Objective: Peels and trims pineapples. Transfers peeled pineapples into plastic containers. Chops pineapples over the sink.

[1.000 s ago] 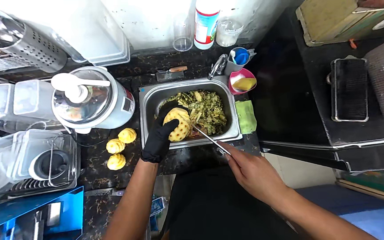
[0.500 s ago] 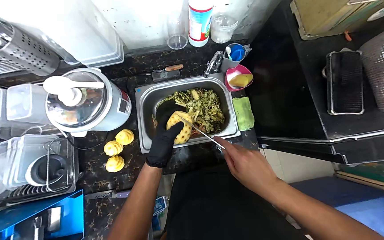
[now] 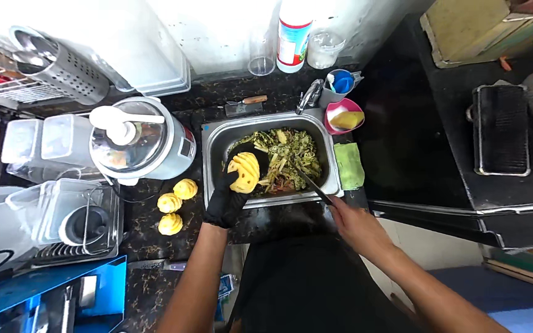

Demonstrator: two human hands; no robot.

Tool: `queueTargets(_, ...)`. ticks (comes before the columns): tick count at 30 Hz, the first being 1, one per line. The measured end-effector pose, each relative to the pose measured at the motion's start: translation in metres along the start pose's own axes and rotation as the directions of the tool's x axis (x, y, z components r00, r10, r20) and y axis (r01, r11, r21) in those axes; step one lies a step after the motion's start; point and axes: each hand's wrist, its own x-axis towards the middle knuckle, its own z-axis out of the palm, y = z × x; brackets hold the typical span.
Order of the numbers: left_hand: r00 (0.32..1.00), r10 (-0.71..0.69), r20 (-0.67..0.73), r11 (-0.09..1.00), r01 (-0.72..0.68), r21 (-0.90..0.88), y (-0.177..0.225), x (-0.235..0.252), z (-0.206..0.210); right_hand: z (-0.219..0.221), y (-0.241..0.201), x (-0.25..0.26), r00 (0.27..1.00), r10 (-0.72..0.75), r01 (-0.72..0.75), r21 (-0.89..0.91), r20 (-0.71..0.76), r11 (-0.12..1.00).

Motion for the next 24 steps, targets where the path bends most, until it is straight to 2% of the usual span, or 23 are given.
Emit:
queueTargets(1, 0.998, 0.021, 0.066, 1.000, -0.020, -0.018, -0.003, 0.003, -0.008, 0.000, -0.002, -0.002, 1.000, -0.020, 0.021, 0.047, -0.013, 0.999)
queueTargets(5, 0.995, 0.049, 0.090, 0.998, -0.046, -0.031, -0.001, 0.005, -0.001, -0.015, -0.030, -0.024, 0.979, -0.184, 0.202, 0.288, -0.087, 0.936)
queueTargets(7, 0.989, 0.055, 0.134, 0.997, -0.047, -0.067, 0.001, 0.006, 0.003, -0.022, -0.044, -0.035, 0.958, -0.261, 0.285, 0.341, -0.115, 0.896)
queueTargets(10, 0.981, 0.064, 0.185, 0.994, -0.046, -0.103, 0.004, 0.006, 0.009, -0.025, -0.054, -0.042, 0.933, -0.331, 0.360, 0.333, -0.141, 0.871)
queueTargets(14, 0.977, 0.071, 0.202, 0.993, -0.049, -0.109, 0.008, 0.005, 0.017, -0.024, -0.055, -0.036, 0.936, -0.337, 0.352, 0.299, -0.103, 0.887)
queueTargets(24, 0.978, 0.046, 0.202, 0.987, -0.012, -0.162, 0.009, 0.006, 0.020, -0.024, -0.057, -0.036, 0.927, -0.352, 0.374, 0.273, -0.130, 0.886)
